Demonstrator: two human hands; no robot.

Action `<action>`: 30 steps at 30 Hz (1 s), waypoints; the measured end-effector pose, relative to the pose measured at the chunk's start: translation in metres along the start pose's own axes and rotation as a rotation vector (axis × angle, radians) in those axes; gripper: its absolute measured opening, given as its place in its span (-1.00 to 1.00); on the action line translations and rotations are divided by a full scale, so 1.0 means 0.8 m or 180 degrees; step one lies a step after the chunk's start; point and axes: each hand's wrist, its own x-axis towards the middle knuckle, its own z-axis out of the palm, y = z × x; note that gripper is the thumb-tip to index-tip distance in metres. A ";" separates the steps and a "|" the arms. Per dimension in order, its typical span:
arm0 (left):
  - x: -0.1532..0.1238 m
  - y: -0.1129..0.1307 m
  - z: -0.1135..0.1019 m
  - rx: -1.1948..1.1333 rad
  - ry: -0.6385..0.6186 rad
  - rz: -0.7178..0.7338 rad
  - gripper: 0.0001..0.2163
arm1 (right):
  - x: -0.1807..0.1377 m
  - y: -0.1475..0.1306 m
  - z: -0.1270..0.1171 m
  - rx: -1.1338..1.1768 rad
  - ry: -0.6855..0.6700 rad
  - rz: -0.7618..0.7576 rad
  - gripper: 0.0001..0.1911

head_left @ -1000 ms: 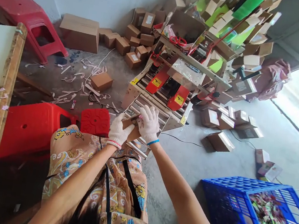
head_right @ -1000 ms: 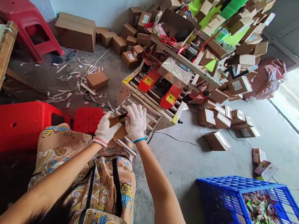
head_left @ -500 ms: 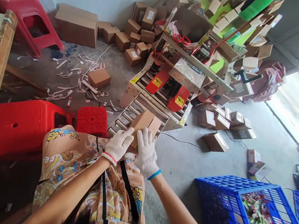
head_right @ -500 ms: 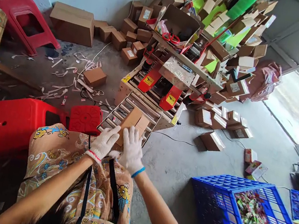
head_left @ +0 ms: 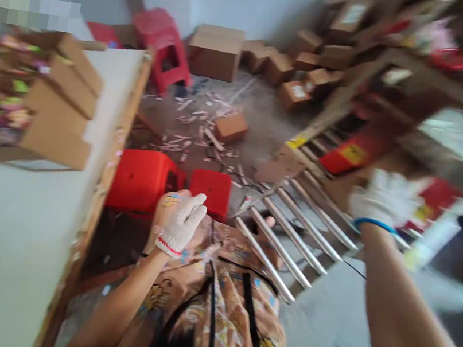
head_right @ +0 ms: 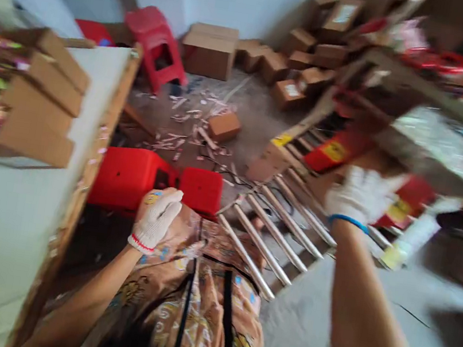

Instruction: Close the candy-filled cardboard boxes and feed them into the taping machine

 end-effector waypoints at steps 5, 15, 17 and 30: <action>-0.015 0.016 -0.213 0.1811 0.2410 -0.0201 -0.64 | -0.106 -0.048 0.063 0.0884 -0.0207 -0.0210 -0.33; 0.095 0.014 -0.429 0.3007 0.1751 -0.1352 -0.46 | -0.240 -0.111 0.050 0.1721 -0.1159 -0.0070 -0.37; 0.104 0.011 -0.446 0.3125 0.1574 -0.1467 -0.57 | -0.245 -0.110 0.038 0.1738 -0.1194 0.0020 -0.37; -0.145 0.123 -0.378 0.2973 0.1387 -0.1528 -0.65 | -0.337 -0.350 -0.067 0.3340 -0.1642 -0.1376 -0.51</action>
